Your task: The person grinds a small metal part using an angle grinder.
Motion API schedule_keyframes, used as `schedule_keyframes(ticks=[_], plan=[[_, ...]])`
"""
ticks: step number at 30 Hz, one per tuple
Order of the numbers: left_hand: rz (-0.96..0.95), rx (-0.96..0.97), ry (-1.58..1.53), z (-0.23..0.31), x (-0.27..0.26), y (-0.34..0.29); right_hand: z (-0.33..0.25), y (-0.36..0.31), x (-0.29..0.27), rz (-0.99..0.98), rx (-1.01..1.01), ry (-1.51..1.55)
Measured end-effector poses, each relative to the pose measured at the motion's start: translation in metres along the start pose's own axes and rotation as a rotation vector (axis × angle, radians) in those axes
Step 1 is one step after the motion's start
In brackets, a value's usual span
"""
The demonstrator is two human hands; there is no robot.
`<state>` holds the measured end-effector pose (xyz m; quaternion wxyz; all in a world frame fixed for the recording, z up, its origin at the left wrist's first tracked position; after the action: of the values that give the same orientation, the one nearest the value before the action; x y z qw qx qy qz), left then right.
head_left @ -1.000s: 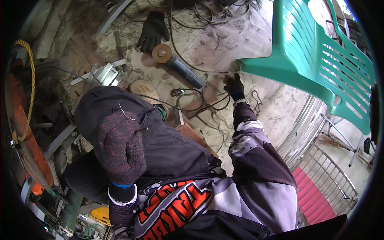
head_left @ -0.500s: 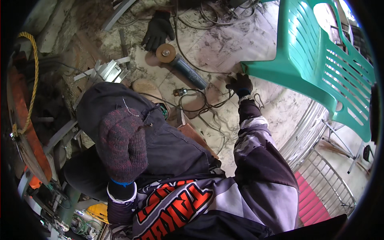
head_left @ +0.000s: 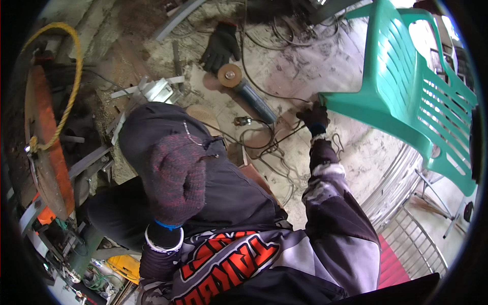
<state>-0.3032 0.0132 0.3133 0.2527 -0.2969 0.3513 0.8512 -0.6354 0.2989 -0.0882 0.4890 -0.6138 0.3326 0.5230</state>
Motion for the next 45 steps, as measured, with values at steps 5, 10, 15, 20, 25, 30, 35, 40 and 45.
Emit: schedule_keyframes(ticks=[5,10,15,20,25,30,35,40,45], plan=[[0.065,-0.079,-0.071,0.001,-0.011,-0.001,-0.143,-0.017,-0.014,0.103,-0.214,0.323],[0.152,-0.384,-0.339,-0.022,-0.020,-0.006,-0.227,-0.019,0.062,-0.232,-0.286,0.217],[0.238,-0.494,-0.469,-0.039,-0.035,-0.016,-0.248,-0.028,0.035,-0.204,-0.264,0.432],[0.252,-0.497,-0.658,-0.034,-0.029,-0.008,-0.211,-0.024,-0.003,-0.200,-0.217,0.685],[0.122,-0.413,-0.716,0.000,-0.027,-0.002,-0.212,-0.091,-0.188,-0.530,-0.222,1.286],[-0.089,-0.386,-0.821,0.056,0.028,-0.029,-0.206,-0.145,-0.343,-0.495,-0.233,1.839],[0.023,-0.060,-0.657,0.067,0.022,-0.032,-0.213,-0.177,-0.375,-0.362,-0.303,1.859],[-0.324,-0.461,-1.163,0.062,0.024,-0.062,-0.252,-0.234,-0.373,-1.215,-0.620,2.343],[-0.032,-0.339,-1.032,0.030,0.011,-0.055,-0.253,-0.209,-0.329,-0.909,-0.371,2.119]])
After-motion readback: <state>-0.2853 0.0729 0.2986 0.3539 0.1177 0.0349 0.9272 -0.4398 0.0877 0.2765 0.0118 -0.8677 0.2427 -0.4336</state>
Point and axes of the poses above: each hand's wrist, its own y-axis towards the middle knuckle, its own x-axis out of the palm, z = x × y, the point moved 9 cm from there along y, towards the middle knuckle, and after that the axes turned 15 degrees about z, right-handed, at the moved point
